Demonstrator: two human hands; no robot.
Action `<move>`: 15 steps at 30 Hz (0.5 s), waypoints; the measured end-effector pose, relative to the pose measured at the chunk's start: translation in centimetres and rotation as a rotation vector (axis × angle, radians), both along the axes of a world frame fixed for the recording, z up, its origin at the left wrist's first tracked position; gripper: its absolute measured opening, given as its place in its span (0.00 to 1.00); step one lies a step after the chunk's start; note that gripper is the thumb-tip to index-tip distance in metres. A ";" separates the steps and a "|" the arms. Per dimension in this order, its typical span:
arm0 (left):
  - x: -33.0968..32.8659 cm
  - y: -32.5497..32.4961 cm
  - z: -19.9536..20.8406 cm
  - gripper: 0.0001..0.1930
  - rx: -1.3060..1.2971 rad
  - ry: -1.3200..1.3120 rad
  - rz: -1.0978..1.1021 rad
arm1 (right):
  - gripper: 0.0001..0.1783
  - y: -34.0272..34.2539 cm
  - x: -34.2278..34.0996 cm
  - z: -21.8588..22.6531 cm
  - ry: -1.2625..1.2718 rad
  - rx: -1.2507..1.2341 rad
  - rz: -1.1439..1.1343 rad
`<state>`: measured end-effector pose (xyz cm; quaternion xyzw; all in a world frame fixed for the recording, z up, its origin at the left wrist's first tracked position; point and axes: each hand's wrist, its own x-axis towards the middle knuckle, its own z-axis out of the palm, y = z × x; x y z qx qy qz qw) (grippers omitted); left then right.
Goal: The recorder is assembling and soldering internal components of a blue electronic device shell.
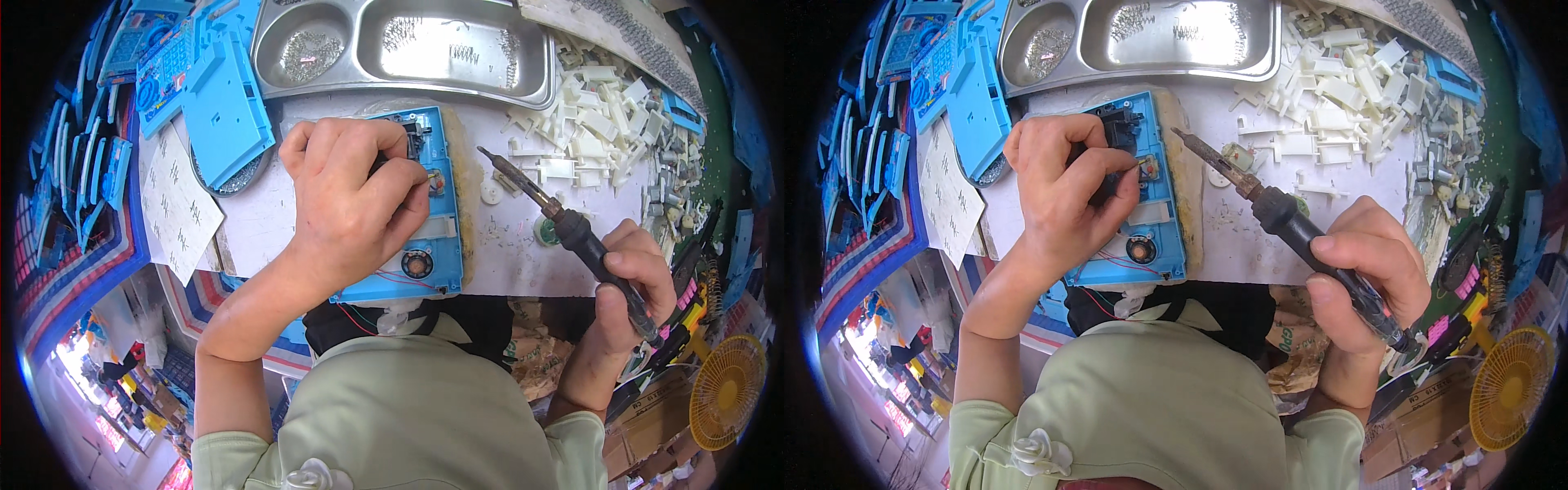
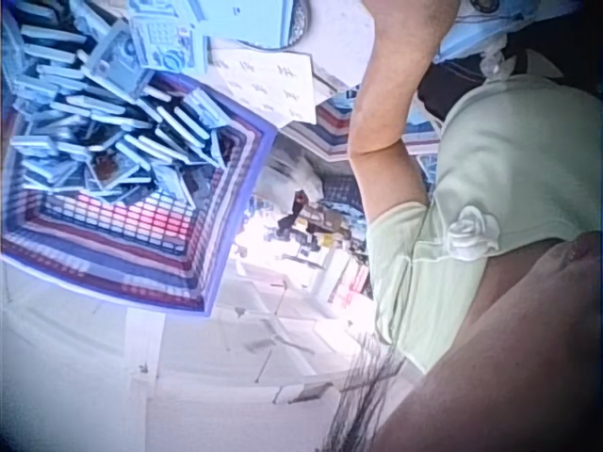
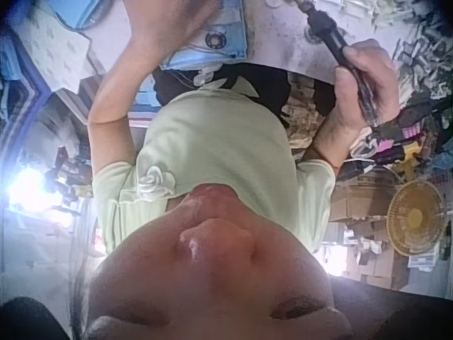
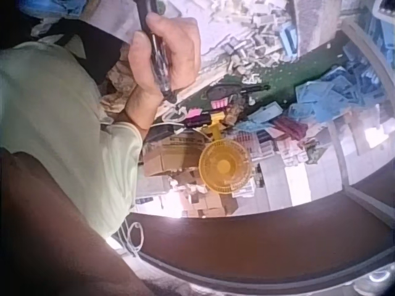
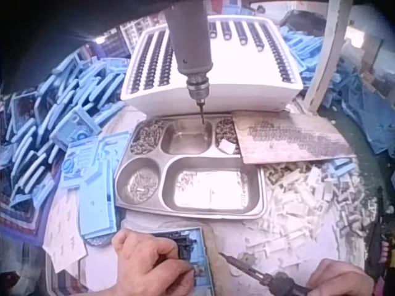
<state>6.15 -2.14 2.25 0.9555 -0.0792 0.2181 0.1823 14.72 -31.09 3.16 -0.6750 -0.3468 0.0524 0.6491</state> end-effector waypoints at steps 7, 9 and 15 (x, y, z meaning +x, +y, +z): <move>0.0 0.1 0.1 0.13 0.007 0.012 -0.013 | 0.15 0.0 0.0 -0.1 0.003 0.013 -0.004; 0.1 0.0 0.1 0.13 0.007 0.009 -0.016 | 0.15 0.0 0.0 -0.1 0.002 0.013 -0.004; 0.1 0.0 0.3 0.13 0.018 0.015 -0.016 | 0.15 0.0 0.1 -0.1 0.001 0.021 -0.004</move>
